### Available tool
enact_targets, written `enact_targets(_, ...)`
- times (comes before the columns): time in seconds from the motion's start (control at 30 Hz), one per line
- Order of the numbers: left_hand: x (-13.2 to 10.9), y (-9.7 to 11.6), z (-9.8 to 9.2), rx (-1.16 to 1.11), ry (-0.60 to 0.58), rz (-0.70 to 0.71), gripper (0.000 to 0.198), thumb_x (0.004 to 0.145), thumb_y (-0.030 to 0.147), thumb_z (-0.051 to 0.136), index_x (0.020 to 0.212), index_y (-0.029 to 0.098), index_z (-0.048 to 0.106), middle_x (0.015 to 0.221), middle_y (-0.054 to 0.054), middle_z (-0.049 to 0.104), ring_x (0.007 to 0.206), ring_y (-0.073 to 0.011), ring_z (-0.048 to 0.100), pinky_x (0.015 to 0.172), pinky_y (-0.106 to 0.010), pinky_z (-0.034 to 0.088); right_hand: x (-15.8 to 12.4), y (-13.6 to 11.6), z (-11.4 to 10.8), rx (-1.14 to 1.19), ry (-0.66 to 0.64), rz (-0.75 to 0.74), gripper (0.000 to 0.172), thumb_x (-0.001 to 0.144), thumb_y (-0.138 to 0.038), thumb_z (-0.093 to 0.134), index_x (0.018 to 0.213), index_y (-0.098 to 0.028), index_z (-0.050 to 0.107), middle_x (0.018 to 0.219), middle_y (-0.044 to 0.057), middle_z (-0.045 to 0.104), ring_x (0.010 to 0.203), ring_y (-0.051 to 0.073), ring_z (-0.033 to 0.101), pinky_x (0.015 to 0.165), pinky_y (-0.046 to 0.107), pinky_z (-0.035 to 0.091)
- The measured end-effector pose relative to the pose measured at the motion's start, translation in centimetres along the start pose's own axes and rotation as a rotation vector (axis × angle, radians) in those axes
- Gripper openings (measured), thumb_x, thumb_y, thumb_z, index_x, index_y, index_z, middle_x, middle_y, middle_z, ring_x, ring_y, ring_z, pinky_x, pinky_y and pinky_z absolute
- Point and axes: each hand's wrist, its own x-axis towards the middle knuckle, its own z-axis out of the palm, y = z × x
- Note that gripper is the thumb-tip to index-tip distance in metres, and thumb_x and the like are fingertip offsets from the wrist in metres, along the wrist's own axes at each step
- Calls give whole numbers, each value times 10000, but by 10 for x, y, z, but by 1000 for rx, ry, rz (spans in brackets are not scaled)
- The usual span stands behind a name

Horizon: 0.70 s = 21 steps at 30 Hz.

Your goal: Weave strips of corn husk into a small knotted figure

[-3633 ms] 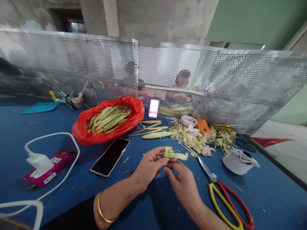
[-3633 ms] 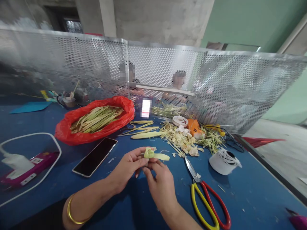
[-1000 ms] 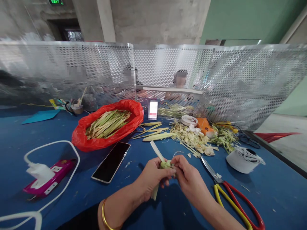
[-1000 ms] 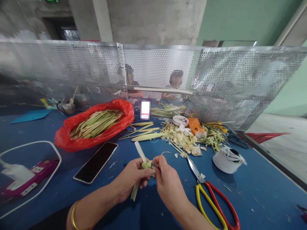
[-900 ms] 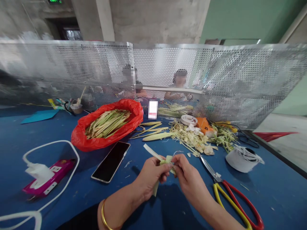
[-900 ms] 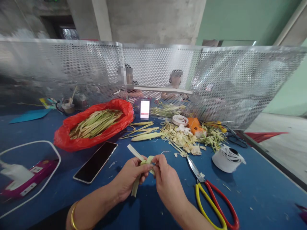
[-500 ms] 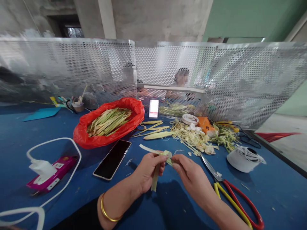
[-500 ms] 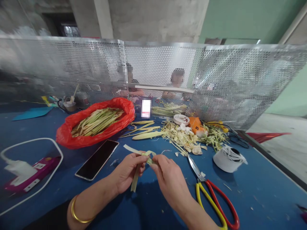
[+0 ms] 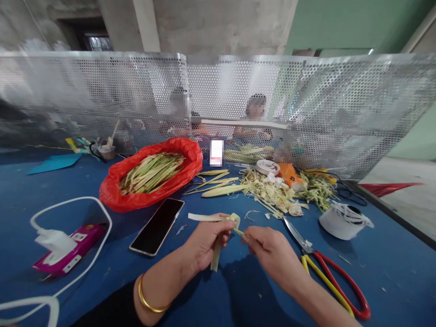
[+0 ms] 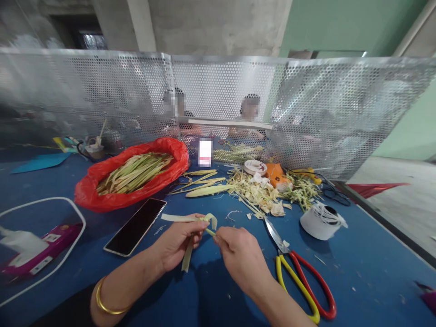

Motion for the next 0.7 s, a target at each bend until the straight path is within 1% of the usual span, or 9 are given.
enact_targets(0.07,-1,1,-1,27,-81,-22,323,611,292,805,797,148,583,540,63,499,442,-38,411,415,-157,274,4,3,-1,154,-9,49,349,937,-373,434,691,-210,620,685,11,619,674,165,558,636,264,380)
enact_targets(0.13,-2,0,-2,52,-141,-64,339,670,413,762,769,138,590,572,39,529,437,-41,425,408,-164,275,7,4,0,343,25,117,364,913,-450,460,757,-193,664,755,33,645,739,183,576,672,277,403)
enact_targets(0.23,-3,-4,-1,106,-144,-110,411,722,537,680,759,136,598,583,20,551,418,-47,433,393,-174,264,9,2,3,640,89,240,368,844,-504,554,732,-171,663,723,30,630,718,175,557,675,279,407)
enact_targets(0.33,-4,-12,2,206,-138,-99,419,725,554,665,798,144,613,541,42,519,380,-35,384,384,-170,228,8,-2,8,841,159,296,323,765,-468,664,647,-169,622,666,6,599,688,154,535,696,273,406)
enact_targets(0.43,-6,-16,5,313,-143,-77,333,737,473,653,774,142,639,485,56,470,359,-34,337,376,-174,192,7,-3,13,916,181,324,342,748,-446,679,576,-174,563,583,-11,549,629,141,500,679,275,401)
enact_targets(0.57,-10,-16,8,388,-177,-73,157,694,299,633,695,144,659,448,57,431,376,-49,323,377,-184,192,6,0,16,918,258,339,321,727,-423,688,578,-177,543,560,-22,515,587,128,446,624,270,376)
enact_targets(0.7,-12,-13,9,421,-222,-106,138,673,285,636,664,150,667,455,47,455,376,-57,333,374,-197,198,5,0,18,883,340,361,307,703,-421,696,587,-178,550,574,-21,505,589,129,432,592,266,372)
